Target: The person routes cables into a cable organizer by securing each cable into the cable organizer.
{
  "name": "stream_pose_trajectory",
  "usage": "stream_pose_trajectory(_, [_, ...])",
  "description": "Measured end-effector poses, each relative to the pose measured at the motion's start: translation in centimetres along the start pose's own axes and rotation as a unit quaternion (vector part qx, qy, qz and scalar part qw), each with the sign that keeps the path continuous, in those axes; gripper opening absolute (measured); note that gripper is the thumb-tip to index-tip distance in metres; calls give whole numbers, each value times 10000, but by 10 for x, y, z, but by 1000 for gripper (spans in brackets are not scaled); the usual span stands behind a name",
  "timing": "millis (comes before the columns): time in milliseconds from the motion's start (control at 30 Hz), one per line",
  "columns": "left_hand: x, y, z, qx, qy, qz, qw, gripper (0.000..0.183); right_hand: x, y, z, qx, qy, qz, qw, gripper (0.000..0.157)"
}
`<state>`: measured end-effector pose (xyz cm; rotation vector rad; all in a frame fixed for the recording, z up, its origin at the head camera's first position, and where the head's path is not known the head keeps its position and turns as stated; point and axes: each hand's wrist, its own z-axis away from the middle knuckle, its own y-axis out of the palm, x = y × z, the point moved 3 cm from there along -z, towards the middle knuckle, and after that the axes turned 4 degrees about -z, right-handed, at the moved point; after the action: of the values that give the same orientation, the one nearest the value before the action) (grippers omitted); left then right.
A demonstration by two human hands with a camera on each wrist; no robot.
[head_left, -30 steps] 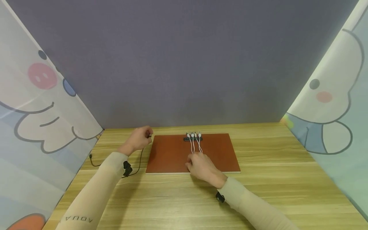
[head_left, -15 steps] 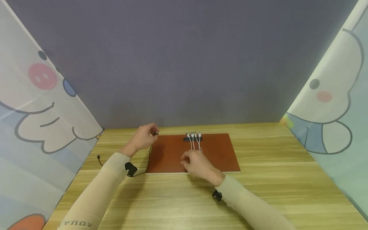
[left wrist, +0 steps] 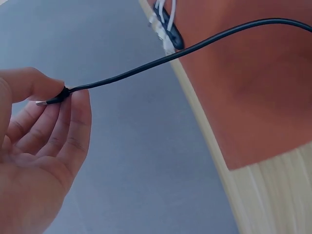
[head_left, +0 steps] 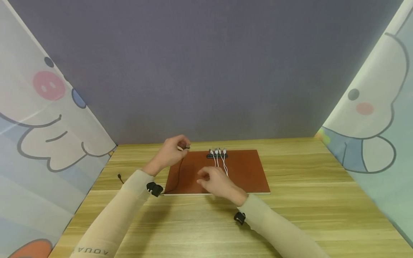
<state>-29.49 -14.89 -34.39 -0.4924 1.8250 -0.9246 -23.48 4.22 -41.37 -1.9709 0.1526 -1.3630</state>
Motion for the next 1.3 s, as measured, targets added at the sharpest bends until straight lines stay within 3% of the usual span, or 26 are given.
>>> stream_pose_trajectory(200, [-12, 5, -5, -191, 184, 319, 9991, 14, 3, 1, -6, -113, 10, -462, 9989, 26])
stream_pose_trajectory(367, [-22, 8, -9, -398, 334, 601, 9968, 14, 2, 4, -13, -34, 98, -483, 9988, 24])
stream_pose_trajectory(533, [-28, 10, -12, -535, 441, 631, 9956, 15, -4, 5, -18, 15, 389, -685, 9969, 17])
stream_pose_trajectory(700, [-29, 12, -15, -535, 360, 689, 9955, 15, -13, 6, -20, 91, 925, -1488, 9845, 12])
stream_pose_trajectory(900, [-29, 9, -18, -658, 313, 827, 9939, 18, -20, 4, -18, -187, 873, -2236, 9706, 13])
stream_pose_trajectory(1067, [-26, 6, -19, -688, 220, 757, 9945, 21, -23, -2, -12, -537, 989, -1929, 9748, 16])
stream_pose_trajectory(1300, [-17, 10, -30, -511, -196, 603, 9967, 20, -22, -10, -4, -1213, 859, -954, 9843, 10])
